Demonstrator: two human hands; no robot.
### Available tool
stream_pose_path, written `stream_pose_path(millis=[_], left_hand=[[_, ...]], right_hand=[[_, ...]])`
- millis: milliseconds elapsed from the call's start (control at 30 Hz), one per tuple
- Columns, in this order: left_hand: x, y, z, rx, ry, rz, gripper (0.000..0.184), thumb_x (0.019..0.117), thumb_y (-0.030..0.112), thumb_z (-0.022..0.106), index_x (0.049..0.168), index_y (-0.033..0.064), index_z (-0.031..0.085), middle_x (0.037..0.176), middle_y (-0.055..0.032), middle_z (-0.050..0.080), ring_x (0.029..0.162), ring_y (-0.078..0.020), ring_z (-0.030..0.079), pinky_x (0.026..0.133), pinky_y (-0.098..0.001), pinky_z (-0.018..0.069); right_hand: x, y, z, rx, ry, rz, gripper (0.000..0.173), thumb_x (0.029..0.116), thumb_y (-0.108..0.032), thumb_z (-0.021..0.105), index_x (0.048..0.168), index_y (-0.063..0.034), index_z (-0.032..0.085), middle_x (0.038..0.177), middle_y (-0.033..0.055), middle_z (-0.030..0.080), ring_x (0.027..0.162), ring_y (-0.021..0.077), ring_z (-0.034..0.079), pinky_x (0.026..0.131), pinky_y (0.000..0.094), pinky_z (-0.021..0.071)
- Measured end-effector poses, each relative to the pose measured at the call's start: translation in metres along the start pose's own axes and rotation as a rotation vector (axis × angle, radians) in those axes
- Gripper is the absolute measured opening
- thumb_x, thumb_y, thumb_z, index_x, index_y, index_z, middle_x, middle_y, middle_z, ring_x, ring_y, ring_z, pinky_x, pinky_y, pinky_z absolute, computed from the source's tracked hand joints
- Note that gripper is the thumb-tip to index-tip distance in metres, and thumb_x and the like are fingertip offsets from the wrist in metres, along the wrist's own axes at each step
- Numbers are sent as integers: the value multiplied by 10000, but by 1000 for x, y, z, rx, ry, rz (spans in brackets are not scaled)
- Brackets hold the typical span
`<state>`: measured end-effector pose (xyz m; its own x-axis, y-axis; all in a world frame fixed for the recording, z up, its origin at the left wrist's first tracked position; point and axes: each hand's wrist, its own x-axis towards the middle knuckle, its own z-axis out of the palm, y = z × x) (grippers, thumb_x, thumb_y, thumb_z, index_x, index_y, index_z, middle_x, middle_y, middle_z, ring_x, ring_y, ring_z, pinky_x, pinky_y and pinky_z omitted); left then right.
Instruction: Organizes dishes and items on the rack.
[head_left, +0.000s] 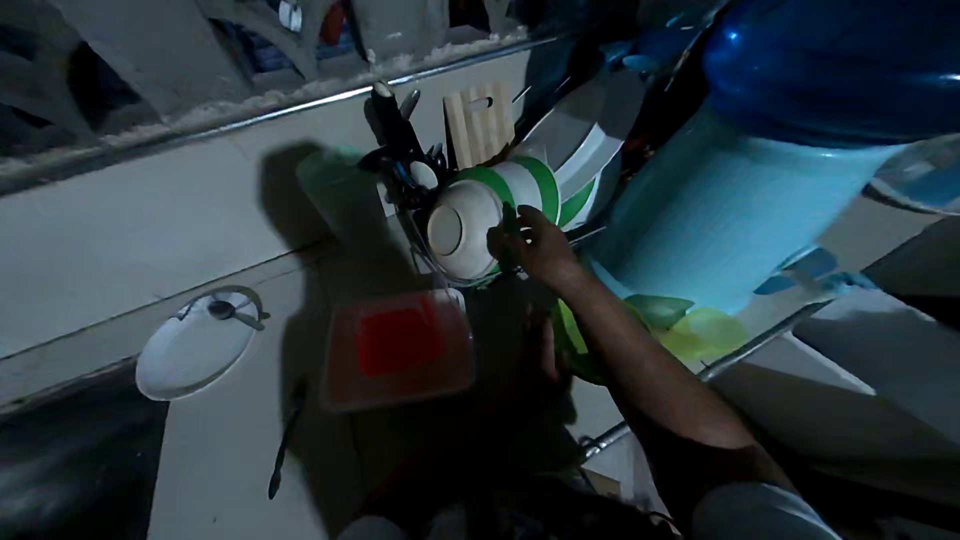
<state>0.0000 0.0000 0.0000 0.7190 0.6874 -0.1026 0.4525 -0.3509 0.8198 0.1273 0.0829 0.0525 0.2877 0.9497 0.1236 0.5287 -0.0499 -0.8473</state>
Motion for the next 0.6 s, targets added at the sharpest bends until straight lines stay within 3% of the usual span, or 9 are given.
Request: stream_pose_path(millis=[33, 100, 167, 200, 300, 367, 500, 600], left_hand=[[-6, -1, -13, -65, -6, 85, 597, 1024, 43, 493, 1538, -150, 258, 1607, -347, 254, 1516, -393, 291, 1234, -395, 263], [-17, 17, -49, -45, -31, 70, 551, 1073, 78, 439, 1586, -33, 271, 1621, -255, 313, 1478, -317, 389, 1198, -395, 339], [-16, 18, -75, 86, 153, 200, 498, 1053, 76, 481, 1536, -11, 402, 1514, -218, 497, 1339, -295, 557, 1105, -427, 455], [-9, 15, -89, 151, 243, 257, 484, 1038, 70, 495, 1512, -6, 438, 1496, -208, 518, 1317, -295, 573, 1085, -442, 473], [32, 15, -136, 297, 325, 180, 478, 1051, 109, 484, 1513, -5, 437, 1545, -264, 429, 1405, -394, 464, 1136, -518, 404], [69, 3, -163, 301, 294, 58, 506, 1090, 218, 452, 1550, 18, 384, 1583, -245, 379, 1454, -386, 394, 1183, -524, 343], [130, -48, -188, 179, 305, -64, 548, 1115, 350, 371, 1538, 1, 379, 1511, -281, 449, 1411, -412, 440, 1151, -585, 356], [146, -66, -192, 37, 300, -108, 597, 1123, 410, 305, 1589, 37, 306, 1570, -257, 392, 1459, -401, 378, 1173, -604, 312]], right_hand=[[5, 2, 3, 24, 14, 11, 540, 1038, -189, 581, 1499, 34, 407, 1369, 253, 585, 1183, 347, 640, 1019, 501, 513], [10, 5, 9, 26, 34, 34, 513, 1030, -171, 583, 1466, 55, 435, 1308, 272, 602, 1177, 366, 628, 1023, 519, 501], [10, 6, 15, -45, 33, 65, 460, 1018, -182, 603, 1398, 62, 510, 1244, 292, 631, 1163, 406, 632, 1015, 565, 495], [10, 6, 20, -90, 20, 88, 480, 1007, -189, 622, 1403, 54, 502, 1230, 288, 639, 1159, 413, 636, 1011, 572, 497], [10, 5, 36, -192, 63, 140, 468, 1011, -213, 593, 1397, 33, 496, 1225, 282, 629, 1149, 426, 638, 965, 587, 515], [8, 4, 43, -216, 95, 144, 519, 996, -228, 634, 1413, 47, 490, 1256, 295, 599, 1163, 438, 620, 974, 574, 516], [5, 5, 46, -134, 133, 139, 508, 989, -215, 640, 1394, 54, 492, 1254, 288, 595, 1153, 418, 624, 971, 551, 521], [5, 5, 41, 24, 134, 176, 456, 1017, -185, 584, 1400, 41, 482, 1228, 261, 638, 1131, 384, 647, 976, 549, 518]])
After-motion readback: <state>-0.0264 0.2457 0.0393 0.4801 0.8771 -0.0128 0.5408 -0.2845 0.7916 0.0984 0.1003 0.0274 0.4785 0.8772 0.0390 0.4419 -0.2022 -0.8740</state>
